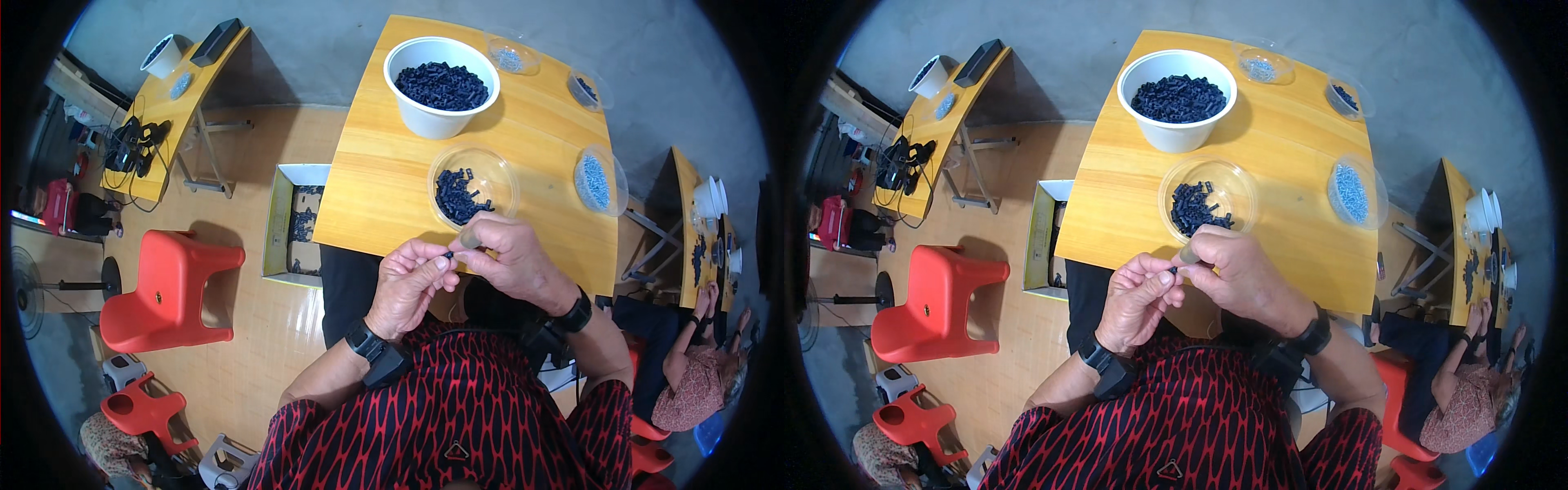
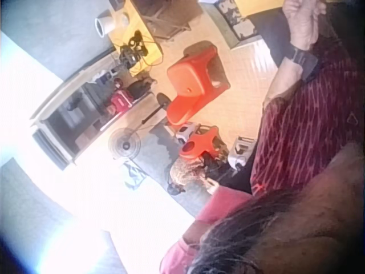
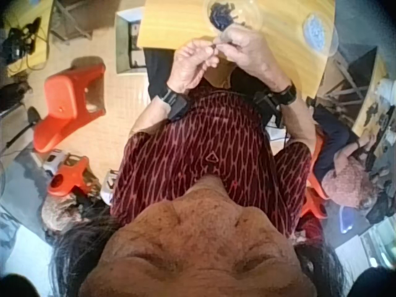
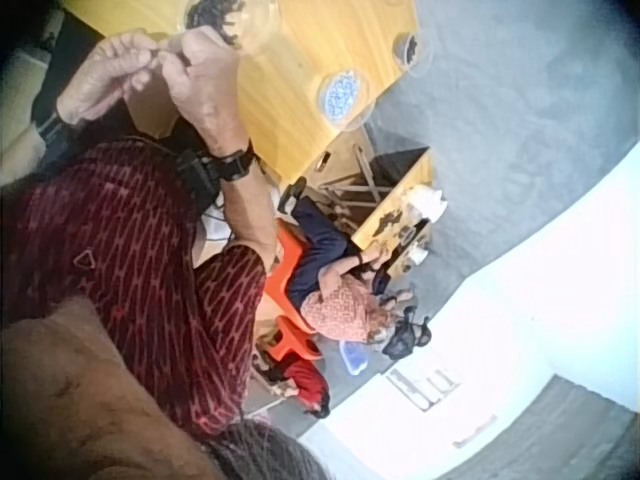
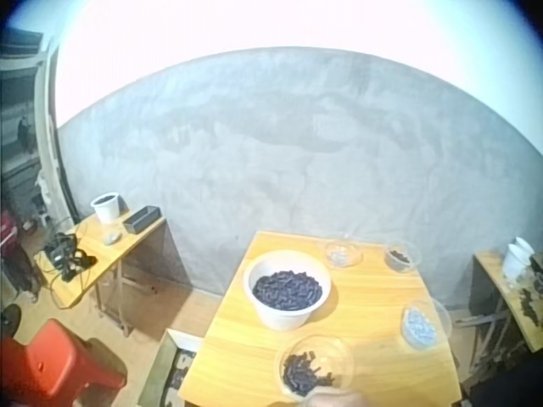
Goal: Assembling small blue plastic components by hand at a table in a workshop.
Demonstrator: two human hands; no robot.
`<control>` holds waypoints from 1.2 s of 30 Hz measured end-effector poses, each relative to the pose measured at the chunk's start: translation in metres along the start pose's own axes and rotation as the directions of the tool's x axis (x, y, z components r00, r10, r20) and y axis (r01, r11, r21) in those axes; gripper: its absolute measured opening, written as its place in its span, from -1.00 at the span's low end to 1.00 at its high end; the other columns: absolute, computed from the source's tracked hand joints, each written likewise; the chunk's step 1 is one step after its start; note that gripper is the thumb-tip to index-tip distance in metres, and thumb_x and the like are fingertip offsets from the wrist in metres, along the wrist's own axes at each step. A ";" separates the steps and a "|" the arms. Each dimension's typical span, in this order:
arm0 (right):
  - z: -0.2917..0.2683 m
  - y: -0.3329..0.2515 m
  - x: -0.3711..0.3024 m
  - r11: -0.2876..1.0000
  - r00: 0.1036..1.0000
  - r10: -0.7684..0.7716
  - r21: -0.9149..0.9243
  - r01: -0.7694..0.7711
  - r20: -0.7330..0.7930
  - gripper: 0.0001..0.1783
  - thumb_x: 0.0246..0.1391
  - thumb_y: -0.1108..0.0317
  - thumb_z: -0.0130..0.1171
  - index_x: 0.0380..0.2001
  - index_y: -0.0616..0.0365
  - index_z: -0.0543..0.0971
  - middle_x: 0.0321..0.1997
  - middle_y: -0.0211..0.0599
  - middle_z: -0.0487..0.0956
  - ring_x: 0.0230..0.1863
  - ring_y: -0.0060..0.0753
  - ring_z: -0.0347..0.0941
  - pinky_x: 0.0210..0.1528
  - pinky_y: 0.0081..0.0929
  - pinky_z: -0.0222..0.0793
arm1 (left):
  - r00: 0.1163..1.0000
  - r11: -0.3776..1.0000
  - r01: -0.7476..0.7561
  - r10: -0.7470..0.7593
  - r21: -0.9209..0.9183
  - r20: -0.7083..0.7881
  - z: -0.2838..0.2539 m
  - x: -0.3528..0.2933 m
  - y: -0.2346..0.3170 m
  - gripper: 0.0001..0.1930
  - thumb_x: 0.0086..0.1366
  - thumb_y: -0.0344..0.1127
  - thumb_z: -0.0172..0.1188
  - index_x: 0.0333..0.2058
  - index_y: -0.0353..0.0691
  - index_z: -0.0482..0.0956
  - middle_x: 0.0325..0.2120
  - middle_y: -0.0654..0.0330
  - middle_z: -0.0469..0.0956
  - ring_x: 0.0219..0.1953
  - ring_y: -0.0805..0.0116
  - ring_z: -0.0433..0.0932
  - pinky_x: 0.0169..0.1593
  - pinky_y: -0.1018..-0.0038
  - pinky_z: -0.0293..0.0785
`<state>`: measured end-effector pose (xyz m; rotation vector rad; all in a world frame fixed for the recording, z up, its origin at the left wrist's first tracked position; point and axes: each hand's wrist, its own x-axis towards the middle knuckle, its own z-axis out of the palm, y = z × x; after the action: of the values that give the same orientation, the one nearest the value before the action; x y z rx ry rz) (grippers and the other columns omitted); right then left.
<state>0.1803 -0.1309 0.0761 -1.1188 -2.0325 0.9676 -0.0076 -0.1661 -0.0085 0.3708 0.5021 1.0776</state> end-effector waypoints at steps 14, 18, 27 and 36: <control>0.013 0.004 -0.007 0.979 0.987 0.147 0.152 -0.135 -0.068 -0.82 0.05 0.48 0.32 -0.26 0.33 0.63 -0.35 -0.09 0.63 -0.36 -0.20 0.62 -0.28 -0.40 0.51 | 0.996 0.996 -0.087 0.087 -0.022 -0.012 0.009 -0.001 -0.003 -0.91 0.39 -0.52 0.17 -0.16 -0.31 0.55 -0.29 0.02 0.67 -0.31 0.29 0.72 -0.19 0.42 0.70; 0.013 0.006 -0.016 0.999 0.995 0.036 0.026 -0.034 -0.093 -0.76 0.08 0.43 0.33 -0.19 0.32 0.63 -0.29 -0.10 0.64 -0.29 -0.21 0.64 -0.20 -0.42 0.54 | 1.000 0.997 -0.017 0.019 -0.080 0.022 0.002 0.000 -0.003 -0.90 0.39 -0.51 0.15 -0.15 -0.33 0.56 -0.25 0.03 0.67 -0.23 0.25 0.70 -0.10 0.39 0.68; 0.018 -0.007 -0.016 0.992 0.997 -0.053 -0.114 0.047 -0.054 -0.67 -0.01 0.40 0.37 -0.18 0.30 0.58 -0.32 -0.11 0.55 -0.30 -0.08 0.56 -0.24 -0.32 0.50 | 0.997 0.988 0.070 -0.065 -0.138 0.043 0.005 0.000 -0.004 -0.87 0.38 -0.46 0.16 -0.16 -0.35 0.61 -0.18 0.09 0.65 -0.07 0.31 0.62 0.08 0.31 0.55; 0.018 -0.010 -0.018 0.868 0.968 -0.243 -0.430 0.247 0.065 -0.66 0.00 0.41 0.33 -0.14 0.32 0.55 -0.27 -0.07 0.52 -0.29 -0.01 0.51 -0.23 -0.24 0.47 | 0.980 0.965 0.183 -0.194 -0.186 -0.040 0.008 -0.005 -0.009 -0.87 0.38 -0.45 0.16 -0.18 -0.34 0.63 -0.27 0.05 0.67 -0.20 0.26 0.68 0.01 0.28 0.61</control>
<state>0.1698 -0.1560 0.0717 -1.0332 -2.3993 0.3950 0.0011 -0.1746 -0.0057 0.1285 0.4762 0.9420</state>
